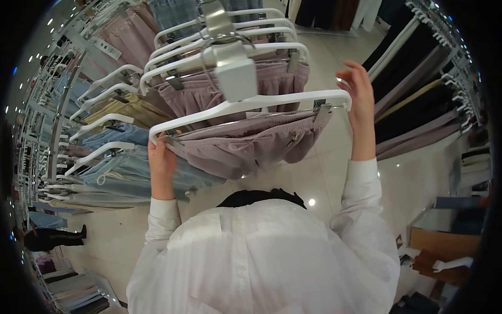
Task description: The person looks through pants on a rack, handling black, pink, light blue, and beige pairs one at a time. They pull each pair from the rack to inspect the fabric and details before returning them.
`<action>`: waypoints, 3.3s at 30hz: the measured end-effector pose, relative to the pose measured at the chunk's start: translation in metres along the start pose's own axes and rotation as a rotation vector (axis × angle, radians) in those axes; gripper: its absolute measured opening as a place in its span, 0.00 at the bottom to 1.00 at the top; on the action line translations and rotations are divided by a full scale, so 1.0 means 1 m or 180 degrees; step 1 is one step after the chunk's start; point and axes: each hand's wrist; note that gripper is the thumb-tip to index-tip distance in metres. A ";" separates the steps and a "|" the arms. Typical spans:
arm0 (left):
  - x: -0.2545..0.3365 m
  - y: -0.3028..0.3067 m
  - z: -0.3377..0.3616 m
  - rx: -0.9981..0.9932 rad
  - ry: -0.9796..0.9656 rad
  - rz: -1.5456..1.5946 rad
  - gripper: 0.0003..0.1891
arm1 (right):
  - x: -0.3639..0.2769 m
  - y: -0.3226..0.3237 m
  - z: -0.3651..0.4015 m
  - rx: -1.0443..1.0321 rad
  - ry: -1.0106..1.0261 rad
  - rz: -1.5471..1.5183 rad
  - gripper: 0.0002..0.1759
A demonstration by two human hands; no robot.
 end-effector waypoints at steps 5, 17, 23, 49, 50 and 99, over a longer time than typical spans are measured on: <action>-0.002 0.012 0.002 0.0061 -0.0195 -0.0051 0.21 | 0.015 -0.017 -0.030 -0.0790 0.0245 0.0927 0.19; 0.041 -0.044 -0.010 -0.0021 -0.0633 -0.0603 0.23 | -0.026 -0.047 -0.078 -0.1990 0.1024 0.2173 0.18; 0.071 -0.093 -0.026 -0.1080 -0.1767 -0.4394 0.21 | -0.048 -0.095 -0.073 -0.2219 0.2687 0.4162 0.21; 0.048 -0.140 -0.018 -0.1646 -0.3182 -0.5087 0.14 | -0.084 -0.101 -0.028 -0.2381 0.2135 0.4332 0.13; 0.047 -0.141 -0.019 -0.1642 -0.3200 -0.5067 0.14 | -0.088 -0.101 -0.026 -0.2510 0.1967 0.4592 0.14; -0.013 -0.102 -0.119 -0.1193 -0.3200 -0.5082 0.18 | -0.155 0.058 0.137 -0.1086 0.1431 0.4629 0.13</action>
Point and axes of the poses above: each hand's wrist, its own z-axis away from the middle knuckle, its own y-axis out of the back of the hand, x = y × z, and after that the axes turned 12 degrees about -y, right-handed
